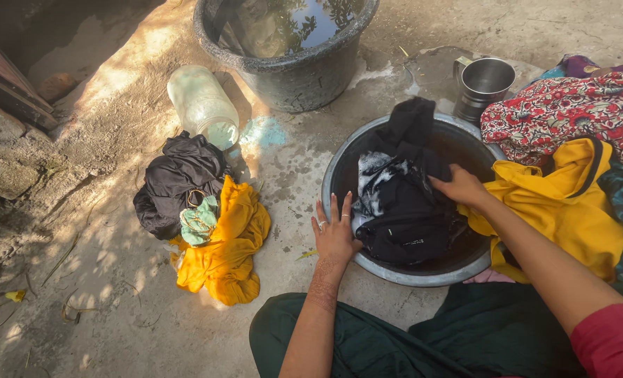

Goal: The person sits on the ground and hand-washes clothes in a large basin of soapy water. They scrub and squeeze garments one at a time, place washed items on the ground, and pour water from a metal mug into the basin to rinse.

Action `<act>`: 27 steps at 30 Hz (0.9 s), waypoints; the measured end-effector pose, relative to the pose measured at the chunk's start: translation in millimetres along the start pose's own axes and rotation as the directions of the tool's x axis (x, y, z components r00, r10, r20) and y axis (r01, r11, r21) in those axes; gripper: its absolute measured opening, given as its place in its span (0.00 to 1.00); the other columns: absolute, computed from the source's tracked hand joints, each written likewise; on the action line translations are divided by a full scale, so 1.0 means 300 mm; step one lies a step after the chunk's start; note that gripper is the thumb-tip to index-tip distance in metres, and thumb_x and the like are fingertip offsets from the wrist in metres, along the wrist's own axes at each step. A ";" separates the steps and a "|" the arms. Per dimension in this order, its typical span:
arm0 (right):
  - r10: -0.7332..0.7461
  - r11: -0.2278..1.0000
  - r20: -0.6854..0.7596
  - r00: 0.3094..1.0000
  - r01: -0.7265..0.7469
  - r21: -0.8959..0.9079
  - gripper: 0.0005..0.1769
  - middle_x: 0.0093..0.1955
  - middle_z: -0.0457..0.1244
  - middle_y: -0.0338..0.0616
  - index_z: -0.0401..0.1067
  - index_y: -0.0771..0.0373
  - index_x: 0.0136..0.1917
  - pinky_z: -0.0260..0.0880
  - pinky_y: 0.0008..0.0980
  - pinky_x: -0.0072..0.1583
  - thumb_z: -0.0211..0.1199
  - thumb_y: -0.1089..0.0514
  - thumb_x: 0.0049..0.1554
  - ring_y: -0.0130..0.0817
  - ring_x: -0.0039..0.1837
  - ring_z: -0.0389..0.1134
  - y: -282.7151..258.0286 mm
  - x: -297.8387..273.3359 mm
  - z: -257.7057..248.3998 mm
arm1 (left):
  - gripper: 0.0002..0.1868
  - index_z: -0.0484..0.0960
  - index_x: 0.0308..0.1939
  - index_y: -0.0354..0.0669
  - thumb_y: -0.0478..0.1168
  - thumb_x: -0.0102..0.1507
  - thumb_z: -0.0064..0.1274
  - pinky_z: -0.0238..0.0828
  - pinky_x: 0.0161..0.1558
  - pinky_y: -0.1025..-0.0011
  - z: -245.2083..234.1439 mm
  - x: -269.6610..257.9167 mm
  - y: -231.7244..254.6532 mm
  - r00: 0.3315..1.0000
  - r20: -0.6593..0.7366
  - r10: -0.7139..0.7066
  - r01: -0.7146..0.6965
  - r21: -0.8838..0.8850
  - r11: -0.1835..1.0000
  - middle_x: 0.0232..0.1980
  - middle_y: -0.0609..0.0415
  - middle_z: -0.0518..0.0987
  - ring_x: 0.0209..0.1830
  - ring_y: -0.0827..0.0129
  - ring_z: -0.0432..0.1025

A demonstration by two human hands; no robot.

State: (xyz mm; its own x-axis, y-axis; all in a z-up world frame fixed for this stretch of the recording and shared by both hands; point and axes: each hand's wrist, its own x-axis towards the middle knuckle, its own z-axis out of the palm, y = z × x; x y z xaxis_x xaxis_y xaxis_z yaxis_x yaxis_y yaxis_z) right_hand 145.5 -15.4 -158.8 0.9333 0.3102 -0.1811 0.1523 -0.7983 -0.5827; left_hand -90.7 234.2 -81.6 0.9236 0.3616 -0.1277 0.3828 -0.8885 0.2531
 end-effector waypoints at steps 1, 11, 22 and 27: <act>-0.081 0.992 -0.065 0.995 0.074 -0.102 0.40 0.63 0.64 0.62 0.64 0.65 0.72 0.68 0.49 0.64 0.69 0.36 0.59 0.56 0.65 0.66 0.010 -0.008 -0.022 | 0.64 0.50 0.80 0.66 0.42 0.47 0.74 0.37 0.75 0.40 0.019 0.010 -0.010 1.000 -0.022 0.008 -0.008 -0.022 1.000 0.84 0.50 0.45 0.83 0.44 0.34; -0.380 0.530 0.073 0.922 0.281 -0.800 0.15 0.56 0.67 0.35 0.80 0.39 0.55 0.66 0.40 0.61 0.61 0.55 0.57 0.35 0.62 0.68 0.049 -0.290 -0.291 | 0.48 0.60 0.77 0.58 0.42 0.55 0.67 0.32 0.77 0.40 0.130 0.057 -0.096 0.996 0.078 -0.043 0.031 0.157 0.987 0.85 0.51 0.34 0.85 0.51 0.29; -0.503 0.532 -0.463 0.730 -0.160 -0.831 0.33 0.68 0.63 0.46 0.68 0.48 0.70 0.54 0.50 0.72 0.67 0.55 0.51 0.43 0.75 0.59 0.052 -0.366 -0.536 | 0.44 0.61 0.78 0.60 0.45 0.57 0.58 0.45 0.75 0.42 0.204 0.059 -0.153 0.992 -0.033 -0.122 0.120 -0.056 0.991 0.71 0.34 0.61 0.75 0.33 0.52; -0.473 0.655 0.221 0.853 0.508 -0.559 0.25 0.68 0.64 0.35 0.69 0.45 0.66 0.46 0.63 0.77 0.68 0.49 0.56 0.36 0.74 0.60 -0.005 -0.374 -0.281 | 0.43 0.64 0.77 0.55 0.44 0.56 0.57 0.51 0.75 0.47 0.228 0.060 -0.204 0.962 -0.266 -0.061 0.032 -0.110 0.993 0.62 0.34 0.70 0.69 0.37 0.62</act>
State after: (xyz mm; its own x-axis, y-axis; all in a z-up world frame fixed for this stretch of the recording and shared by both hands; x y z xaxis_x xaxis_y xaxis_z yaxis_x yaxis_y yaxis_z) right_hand 68.0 -92.4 -71.0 0.6522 0.7562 -0.0537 0.7558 -0.6541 -0.0309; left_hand -98.9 275.7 -165.0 0.8711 0.4771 0.1168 0.4126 -0.8398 0.3527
